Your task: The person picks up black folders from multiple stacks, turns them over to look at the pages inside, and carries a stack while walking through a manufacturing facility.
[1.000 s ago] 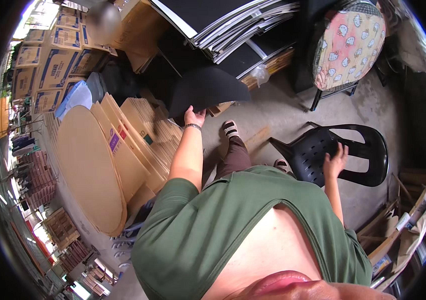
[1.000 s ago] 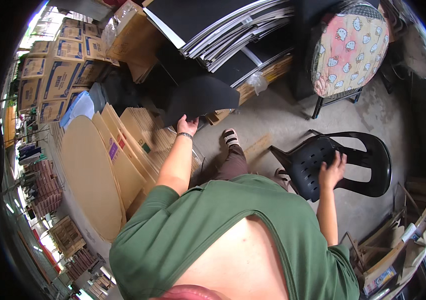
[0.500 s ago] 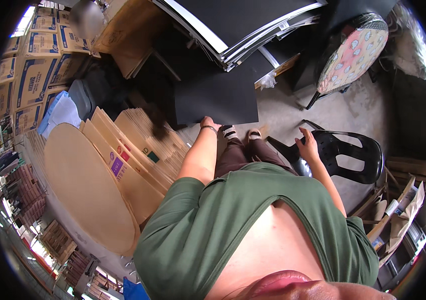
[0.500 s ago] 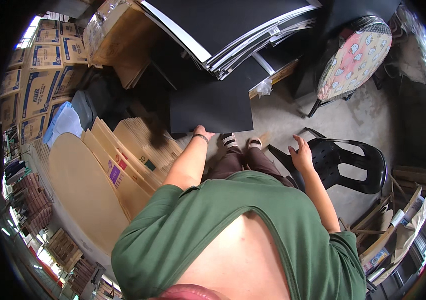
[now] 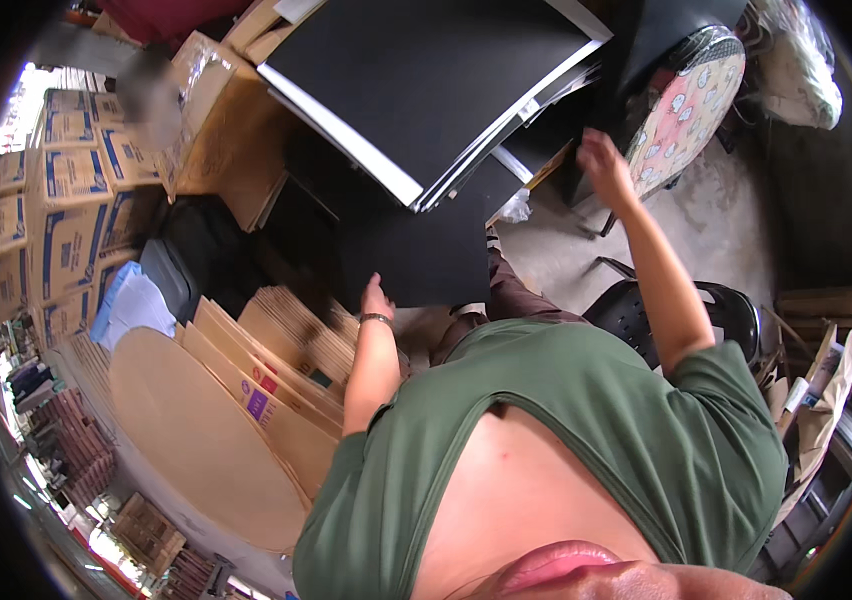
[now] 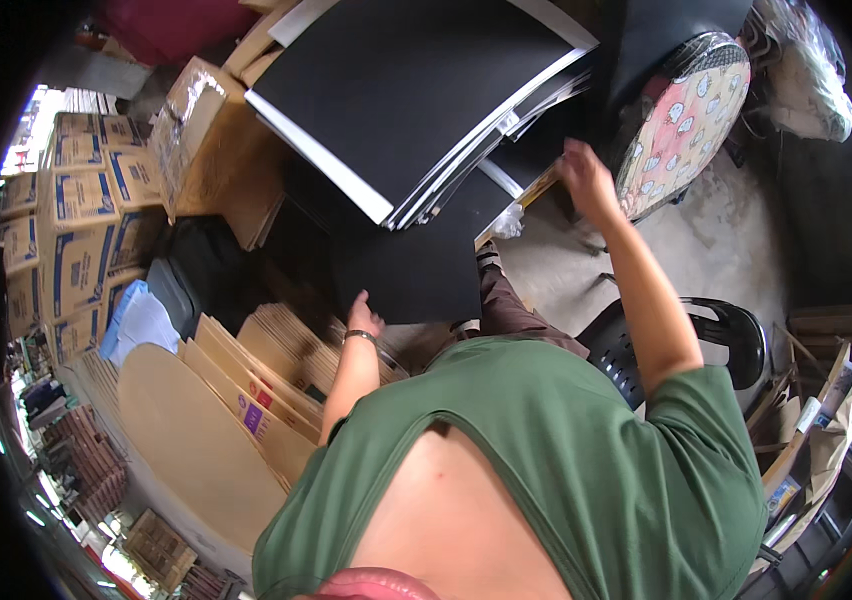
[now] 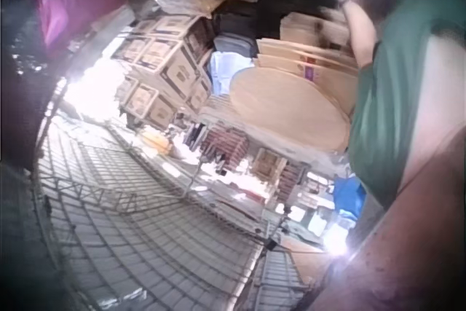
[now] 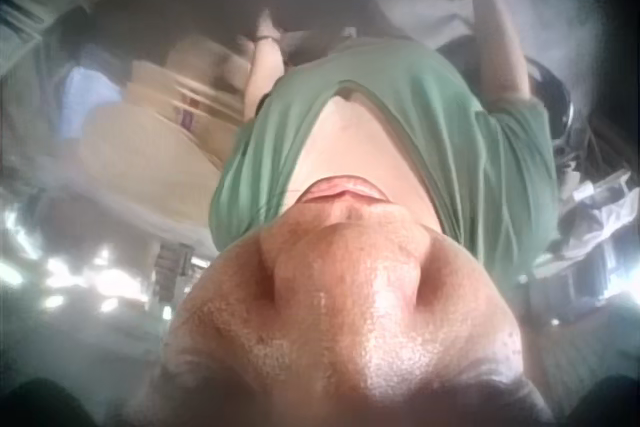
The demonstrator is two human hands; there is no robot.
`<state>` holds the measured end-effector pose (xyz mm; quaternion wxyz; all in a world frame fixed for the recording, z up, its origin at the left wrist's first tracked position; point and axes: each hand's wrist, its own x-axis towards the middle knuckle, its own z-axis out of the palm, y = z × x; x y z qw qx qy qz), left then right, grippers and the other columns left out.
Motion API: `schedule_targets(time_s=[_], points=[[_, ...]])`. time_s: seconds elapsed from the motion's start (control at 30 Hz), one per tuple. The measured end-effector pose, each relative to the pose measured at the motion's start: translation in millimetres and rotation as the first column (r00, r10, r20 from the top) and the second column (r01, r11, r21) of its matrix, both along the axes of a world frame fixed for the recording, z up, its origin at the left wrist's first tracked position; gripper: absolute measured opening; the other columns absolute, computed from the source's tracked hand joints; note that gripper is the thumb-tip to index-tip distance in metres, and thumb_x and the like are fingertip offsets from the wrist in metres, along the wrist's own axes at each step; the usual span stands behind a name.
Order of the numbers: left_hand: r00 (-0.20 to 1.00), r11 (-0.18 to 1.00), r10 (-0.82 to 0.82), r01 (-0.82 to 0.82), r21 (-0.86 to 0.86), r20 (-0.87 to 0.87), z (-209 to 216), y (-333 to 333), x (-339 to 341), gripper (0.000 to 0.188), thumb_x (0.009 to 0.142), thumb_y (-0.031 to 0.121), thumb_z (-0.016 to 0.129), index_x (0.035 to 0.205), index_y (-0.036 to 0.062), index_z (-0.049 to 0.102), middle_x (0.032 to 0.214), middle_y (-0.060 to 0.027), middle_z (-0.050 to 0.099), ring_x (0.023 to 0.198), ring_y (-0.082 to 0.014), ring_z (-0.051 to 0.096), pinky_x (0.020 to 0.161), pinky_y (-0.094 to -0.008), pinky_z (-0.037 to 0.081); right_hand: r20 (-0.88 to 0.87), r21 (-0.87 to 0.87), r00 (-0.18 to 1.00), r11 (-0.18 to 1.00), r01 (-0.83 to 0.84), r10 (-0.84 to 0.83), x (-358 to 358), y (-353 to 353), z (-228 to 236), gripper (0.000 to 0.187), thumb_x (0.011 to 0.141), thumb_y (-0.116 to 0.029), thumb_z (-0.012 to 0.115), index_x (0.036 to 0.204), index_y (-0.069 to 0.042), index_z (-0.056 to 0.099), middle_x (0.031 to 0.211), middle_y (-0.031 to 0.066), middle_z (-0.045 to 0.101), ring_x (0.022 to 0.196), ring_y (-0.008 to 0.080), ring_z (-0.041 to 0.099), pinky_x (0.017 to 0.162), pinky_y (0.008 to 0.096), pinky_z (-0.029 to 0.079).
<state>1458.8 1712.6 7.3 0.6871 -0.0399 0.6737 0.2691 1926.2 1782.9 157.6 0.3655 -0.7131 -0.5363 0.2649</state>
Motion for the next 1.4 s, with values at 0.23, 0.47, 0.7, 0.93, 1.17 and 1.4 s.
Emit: schedule_targets(time_s=[0.23, 0.47, 0.7, 0.93, 1.17, 1.4], points=[[0.98, 0.744, -0.077, -0.067, 0.665, 0.185, 163, 167, 73, 0.075, 0.092, 0.061, 0.042, 0.143, 0.0061, 0.033, 0.142, -0.0097, 0.041, 0.128, -0.0238, 0.042, 0.11, -0.0408, 0.028, -0.561, -0.293, 0.622, 0.834, 0.468, -0.546, 66, 205, -4, 0.063, 0.086, -0.032, 0.062, 0.137, -0.005, 0.037, 0.138, 0.0146, 0.043, 0.122, 0.0292, 0.045, 0.103, 0.0398, 0.037], [0.991, 0.865, -0.037, 0.094, 0.492, -0.125, 189, 205, 98, 0.073, 0.084, 0.048, 0.064, 0.135, -0.0003, 0.042, 0.137, -0.0157, 0.046, 0.125, -0.0269, 0.046, 0.105, -0.0402, 0.037, -0.855, -0.367, 0.133, 0.767, 0.527, -0.501, 67, 246, -12, 0.081, 0.074, -0.037, 0.072, 0.138, 0.001, 0.039, 0.144, 0.0196, 0.036, 0.129, 0.0335, 0.038, 0.104, 0.0491, 0.032], [0.99, 0.893, 0.016, 0.047, 0.447, -0.137, 189, 219, 92, 0.056, 0.08, 0.037, 0.069, 0.118, -0.0027, 0.055, 0.117, -0.0143, 0.061, 0.107, -0.0275, 0.059, 0.095, -0.0413, 0.046, -0.741, -0.47, 0.095, 0.615, 0.633, -0.665, 44, 241, 29, 0.065, 0.073, -0.024, 0.072, 0.127, 0.005, 0.05, 0.135, 0.0224, 0.046, 0.123, 0.0329, 0.044, 0.1, 0.0462, 0.037], [0.992, 0.906, -0.008, 0.061, 0.42, -0.127, 190, 230, 88, 0.058, 0.076, 0.041, 0.069, 0.12, 0.0056, 0.056, 0.12, -0.0092, 0.059, 0.112, -0.0266, 0.055, 0.099, -0.0424, 0.041, -0.765, -0.487, 0.111, 0.682, 0.545, -0.635, 65, 235, 30, 0.075, 0.072, -0.033, 0.077, 0.13, 0.004, 0.046, 0.141, 0.0205, 0.04, 0.13, 0.0347, 0.036, 0.108, 0.0521, 0.025], [0.96, 0.902, -0.131, 0.219, 0.372, -0.247, 192, 237, 55, 0.091, 0.078, 0.07, 0.057, 0.139, 0.0044, 0.04, 0.143, -0.0134, 0.042, 0.129, -0.0297, 0.043, 0.107, -0.0445, 0.034, -0.788, -0.463, 0.215, 0.786, 0.41, -0.577, 56, 205, 17, 0.061, 0.07, -0.045, 0.079, 0.108, -0.002, 0.059, 0.108, 0.0084, 0.053, 0.094, 0.0183, 0.048, 0.072, 0.0364, 0.043], [0.966, 0.917, -0.211, 0.248, 0.311, -0.147, 194, 243, -40, 0.076, 0.084, 0.059, 0.059, 0.13, -0.0014, 0.048, 0.125, -0.016, 0.057, 0.112, -0.0284, 0.058, 0.097, -0.0382, 0.046, -0.854, -0.505, -0.005, 0.824, 0.257, -0.521, -22, 57, 14, 0.024, 0.084, -0.029, 0.071, 0.094, -0.014, 0.055, 0.069, -0.0063, 0.045, 0.058, 0.0062, 0.045, 0.06, 0.0247, 0.046]])
